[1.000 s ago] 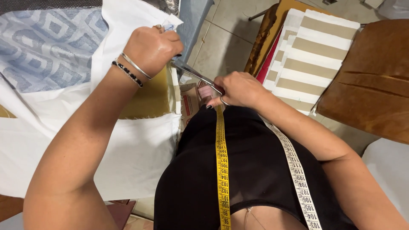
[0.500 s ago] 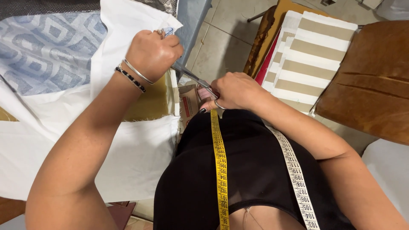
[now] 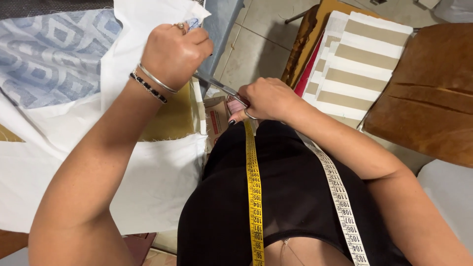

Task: Cutting long strips and pieces of fabric using scissors on a work surface.

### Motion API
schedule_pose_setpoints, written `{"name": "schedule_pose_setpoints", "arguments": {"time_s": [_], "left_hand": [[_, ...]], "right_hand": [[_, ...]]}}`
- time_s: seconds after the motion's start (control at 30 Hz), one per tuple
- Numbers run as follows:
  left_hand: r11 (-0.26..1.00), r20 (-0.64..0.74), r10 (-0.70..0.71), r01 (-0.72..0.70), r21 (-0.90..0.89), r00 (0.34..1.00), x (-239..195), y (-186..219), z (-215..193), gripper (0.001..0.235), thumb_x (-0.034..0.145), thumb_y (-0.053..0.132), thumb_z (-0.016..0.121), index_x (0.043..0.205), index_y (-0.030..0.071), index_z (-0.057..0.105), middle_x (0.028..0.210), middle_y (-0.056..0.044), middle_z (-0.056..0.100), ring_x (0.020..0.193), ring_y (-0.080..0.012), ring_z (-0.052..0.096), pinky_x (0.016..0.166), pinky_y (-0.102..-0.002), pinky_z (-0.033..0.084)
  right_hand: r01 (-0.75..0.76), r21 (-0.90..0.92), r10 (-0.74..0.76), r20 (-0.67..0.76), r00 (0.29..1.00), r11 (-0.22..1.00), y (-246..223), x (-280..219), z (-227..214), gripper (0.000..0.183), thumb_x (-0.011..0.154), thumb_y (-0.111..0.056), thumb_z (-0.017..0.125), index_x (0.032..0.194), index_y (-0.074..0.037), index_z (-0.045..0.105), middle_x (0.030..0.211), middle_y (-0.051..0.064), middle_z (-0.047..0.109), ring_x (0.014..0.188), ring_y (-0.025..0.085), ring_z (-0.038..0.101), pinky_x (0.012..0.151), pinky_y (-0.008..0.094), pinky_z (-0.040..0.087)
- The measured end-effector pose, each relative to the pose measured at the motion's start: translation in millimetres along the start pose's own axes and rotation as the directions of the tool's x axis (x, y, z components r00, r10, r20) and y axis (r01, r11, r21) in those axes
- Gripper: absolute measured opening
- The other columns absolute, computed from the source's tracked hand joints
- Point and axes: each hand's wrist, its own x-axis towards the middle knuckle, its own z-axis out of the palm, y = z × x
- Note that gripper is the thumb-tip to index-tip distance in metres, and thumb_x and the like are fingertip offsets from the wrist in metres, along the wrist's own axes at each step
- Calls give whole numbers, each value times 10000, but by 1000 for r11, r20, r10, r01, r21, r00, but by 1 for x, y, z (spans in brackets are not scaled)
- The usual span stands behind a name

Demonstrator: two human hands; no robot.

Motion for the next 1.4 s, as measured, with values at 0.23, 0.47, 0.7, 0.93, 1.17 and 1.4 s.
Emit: {"name": "schedule_pose_setpoints", "arguments": {"time_s": [0.23, 0.47, 0.7, 0.93, 1.17, 1.4], "left_hand": [[1000, 19, 6, -6, 26, 1000, 2, -9, 0, 336, 606, -33, 634, 739, 270, 575, 793, 83, 533, 518, -140, 432, 495, -273, 354], [999, -14, 20, -19, 31, 1000, 4, -9, 1, 387, 669, -138, 517, 717, 246, 525, 769, 64, 464, 517, -147, 319, 513, -267, 285], [999, -24, -44, 44, 16, 999, 8, -10, -9, 339, 640, -73, 566, 757, 245, 554, 808, 69, 514, 568, -150, 365, 497, -263, 335], [999, -70, 2, 1, 44, 998, 13, -10, -11, 395, 654, -136, 476, 749, 238, 559, 809, 69, 516, 543, -142, 272, 521, -250, 272], [997, -48, -80, 80, -13, 996, 14, -11, -10, 312, 739, -77, 664, 790, 228, 623, 845, 82, 583, 585, -147, 400, 480, -261, 379], [993, -98, 28, -16, 116, 995, 22, -11, -6, 446, 769, -183, 505, 750, 256, 580, 798, 98, 516, 557, -121, 264, 537, -236, 247]], "right_hand": [[-33, 10, 33, -5, 999, 999, 5, -7, 0, 867, 721, -899, 570, 937, -61, 626, 786, 155, 697, 762, 403, 695, 720, 523, 543], [-23, -22, 22, -32, 999, 999, -4, 4, -14, 846, 740, -906, 555, 982, -102, 658, 820, 121, 733, 807, 373, 715, 725, 491, 550], [37, 30, -35, -75, 997, 999, 9, 9, -4, 756, 840, -814, 568, 908, -61, 593, 723, 206, 668, 688, 457, 657, 637, 553, 514], [-6, 16, 7, -22, 1000, 1000, 2, 7, -18, 845, 763, -882, 547, 993, -73, 618, 790, 167, 705, 780, 418, 689, 702, 522, 534], [-22, 9, 21, 27, 999, 1000, 10, 3, -17, 809, 789, -854, 551, 979, -70, 606, 729, 127, 708, 730, 372, 702, 717, 493, 546], [24, 37, -23, -31, 999, 999, 13, 8, -26, 769, 767, -843, 593, 937, -95, 646, 795, 144, 724, 802, 404, 701, 701, 497, 535]]}}
